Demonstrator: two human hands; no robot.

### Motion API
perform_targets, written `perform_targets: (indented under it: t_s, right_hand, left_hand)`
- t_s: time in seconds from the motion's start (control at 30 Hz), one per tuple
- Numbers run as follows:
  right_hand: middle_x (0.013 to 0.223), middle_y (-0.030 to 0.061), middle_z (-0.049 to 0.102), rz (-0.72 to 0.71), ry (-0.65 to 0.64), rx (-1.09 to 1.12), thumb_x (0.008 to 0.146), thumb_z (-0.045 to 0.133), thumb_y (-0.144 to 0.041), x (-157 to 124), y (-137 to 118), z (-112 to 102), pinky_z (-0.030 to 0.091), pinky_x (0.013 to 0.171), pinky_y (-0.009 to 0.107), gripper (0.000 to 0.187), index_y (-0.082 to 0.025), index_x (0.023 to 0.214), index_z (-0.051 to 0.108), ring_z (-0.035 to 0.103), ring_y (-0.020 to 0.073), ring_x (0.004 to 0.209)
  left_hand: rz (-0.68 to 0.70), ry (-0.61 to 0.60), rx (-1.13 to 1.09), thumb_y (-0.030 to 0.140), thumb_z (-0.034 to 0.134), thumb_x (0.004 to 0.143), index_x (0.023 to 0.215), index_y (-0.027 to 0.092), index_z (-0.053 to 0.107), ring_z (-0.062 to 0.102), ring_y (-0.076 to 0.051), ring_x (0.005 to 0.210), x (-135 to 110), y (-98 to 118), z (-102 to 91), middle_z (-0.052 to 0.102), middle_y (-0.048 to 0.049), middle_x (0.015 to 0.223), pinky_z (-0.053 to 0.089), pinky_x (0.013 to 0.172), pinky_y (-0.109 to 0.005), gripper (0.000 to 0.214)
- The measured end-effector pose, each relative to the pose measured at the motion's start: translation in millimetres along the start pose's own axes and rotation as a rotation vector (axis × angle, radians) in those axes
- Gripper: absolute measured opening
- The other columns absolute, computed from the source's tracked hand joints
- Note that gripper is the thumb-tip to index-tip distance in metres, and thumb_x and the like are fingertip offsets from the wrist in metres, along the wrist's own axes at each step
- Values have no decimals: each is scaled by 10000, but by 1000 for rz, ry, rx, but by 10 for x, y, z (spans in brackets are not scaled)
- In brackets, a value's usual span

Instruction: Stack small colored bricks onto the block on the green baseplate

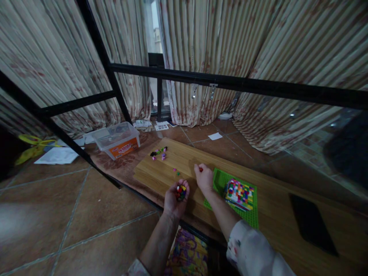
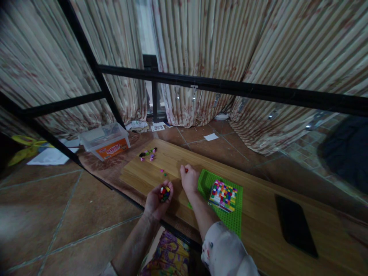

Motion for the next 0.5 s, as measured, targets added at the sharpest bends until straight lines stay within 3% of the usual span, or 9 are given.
perform_targets:
  t_s: [0.13, 0.23, 0.37, 0.5]
  right_hand:
    - [682, 23, 661, -31, 23, 82, 965, 297, -364, -183, -334, -156, 354, 583, 201, 415, -175, 751, 598, 580, 108, 610]
    - [755, 16, 665, -229, -29, 159, 923, 441, -360, -405, -658, -218, 357, 626, 204, 281, -200, 747, 590, 601, 119, 708]
    - [826, 39, 649, -240, -98, 110, 913, 458, -381, -548, -783, -254, 353, 628, 227, 274, -202, 764, 601, 587, 137, 738]
    - [805, 33, 629, -269, -71, 182, 910, 466, -360, -583, -831, -319, 366, 700, 232, 275, -204, 722, 592, 570, 150, 816]
  left_hand:
    - [-12, -59, -6, 152, 475, 844, 790, 92, 635, 654, -144, 705, 97, -59, 108, 653, -80, 732, 555, 686, -253, 180]
    - [-40, -110, -4, 209, 455, 860, 751, 106, 629, 645, -151, 710, 140, -81, 149, 639, -67, 708, 544, 711, -260, 230]
    - [-43, -163, 4, 246, 471, 856, 707, 128, 617, 638, -173, 761, 141, -40, 92, 622, -53, 692, 532, 754, -285, 240]
    - [-21, -166, -13, 220, 484, 853, 697, 133, 610, 626, -150, 710, 130, -8, 35, 602, -27, 659, 527, 720, -255, 218]
Point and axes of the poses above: each hand's wrist, its own x-axis towards the middle knuckle, its own z-axis out of the palm, y = z × x, the point moved 4 cm from there along x, towards the middle knuckle
